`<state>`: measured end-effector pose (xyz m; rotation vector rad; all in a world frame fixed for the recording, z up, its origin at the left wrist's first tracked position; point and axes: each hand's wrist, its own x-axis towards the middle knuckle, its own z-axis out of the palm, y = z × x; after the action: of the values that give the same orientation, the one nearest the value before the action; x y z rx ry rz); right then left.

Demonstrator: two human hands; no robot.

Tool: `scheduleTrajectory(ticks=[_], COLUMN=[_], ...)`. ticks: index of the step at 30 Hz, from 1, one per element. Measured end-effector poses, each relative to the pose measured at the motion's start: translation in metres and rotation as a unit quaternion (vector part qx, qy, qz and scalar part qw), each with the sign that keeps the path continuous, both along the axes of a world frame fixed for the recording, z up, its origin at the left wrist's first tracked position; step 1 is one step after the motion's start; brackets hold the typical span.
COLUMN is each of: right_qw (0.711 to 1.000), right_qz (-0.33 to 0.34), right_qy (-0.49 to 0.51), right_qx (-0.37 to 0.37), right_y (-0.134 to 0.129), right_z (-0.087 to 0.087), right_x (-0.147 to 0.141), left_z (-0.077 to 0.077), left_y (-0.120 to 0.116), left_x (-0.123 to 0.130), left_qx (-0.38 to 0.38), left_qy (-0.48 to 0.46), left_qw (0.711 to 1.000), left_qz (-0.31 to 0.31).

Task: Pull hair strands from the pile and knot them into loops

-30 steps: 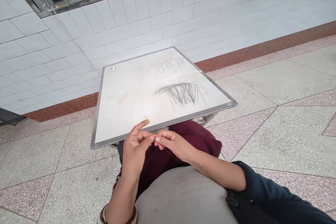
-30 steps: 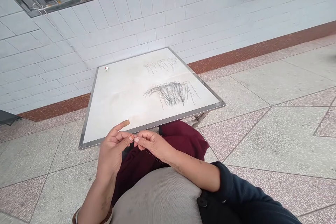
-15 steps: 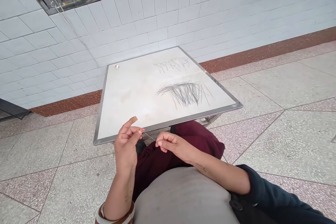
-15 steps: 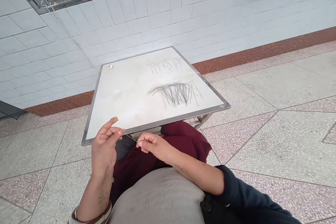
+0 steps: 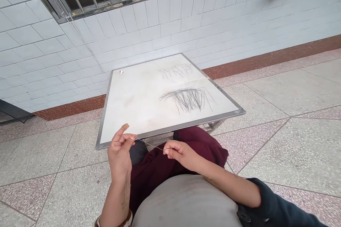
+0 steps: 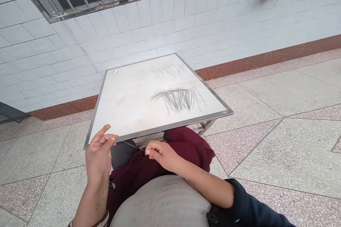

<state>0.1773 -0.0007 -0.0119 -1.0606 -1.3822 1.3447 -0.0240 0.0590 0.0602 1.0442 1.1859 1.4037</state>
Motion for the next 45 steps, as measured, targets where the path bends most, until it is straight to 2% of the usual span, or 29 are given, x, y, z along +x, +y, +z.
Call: scheduleTrajectory(ticks=[3,5,7,8,10,14,17,21,23,26,30,33,38,45], right_qw=[0.997,0.993,0.986,0.982,0.978,0.971,0.965,0.966,0.968,0.971,0.952,0.939,0.914,0.894], right_qz=[-0.020,-0.067,-0.131,-0.153,-0.157,-0.090,-0.080,-0.086,-0.102,-0.152,-0.201,-0.225,-0.259,-0.270], right_qy=[-0.063,-0.088,-0.097,-0.098,-0.109,-0.151,-0.175,-0.180,-0.179,-0.175,-0.230,-0.255,-0.301,-0.341], right_qx=[0.030,0.028,0.033,0.043,0.084,0.164,0.177,0.166,0.140,0.058,-0.027,-0.048,-0.082,-0.102], right_y=[-0.003,-0.006,-0.007,-0.007,-0.005,0.002,0.006,0.008,0.012,0.030,0.078,0.118,0.161,0.183], right_z=[-0.006,-0.010,-0.009,-0.007,0.000,0.010,0.008,0.002,-0.003,-0.015,-0.034,-0.045,-0.055,-0.058], right_x=[0.009,0.015,0.020,0.021,0.018,0.004,-0.005,-0.003,0.003,0.017,0.045,0.066,0.086,0.099], left_z=[0.003,0.007,0.010,0.010,0.009,0.004,0.004,0.000,-0.012,-0.044,-0.090,-0.114,-0.134,-0.142], left_y=[0.007,0.011,0.012,0.012,0.011,0.009,0.007,0.010,0.019,0.044,0.080,0.097,0.111,0.119], left_x=[-0.015,-0.027,-0.033,-0.034,-0.027,-0.002,0.010,0.014,0.011,0.000,-0.021,-0.035,-0.051,-0.056], left_qx=[0.020,0.041,0.042,0.037,0.015,-0.035,-0.046,-0.038,-0.012,-0.006,-0.027,-0.036,-0.030,-0.017], left_qy=[-0.009,-0.014,-0.013,-0.012,-0.004,0.028,0.049,0.092,0.130,0.161,0.201,0.238,0.286,0.348], left_qw=[0.998,0.994,0.995,0.996,0.999,0.997,0.992,0.986,0.984,0.985,0.979,0.970,0.957,0.936], left_qz=[0.057,0.099,0.095,0.080,0.037,-0.062,-0.105,-0.135,-0.122,-0.066,-0.007,0.022,0.030,0.048])
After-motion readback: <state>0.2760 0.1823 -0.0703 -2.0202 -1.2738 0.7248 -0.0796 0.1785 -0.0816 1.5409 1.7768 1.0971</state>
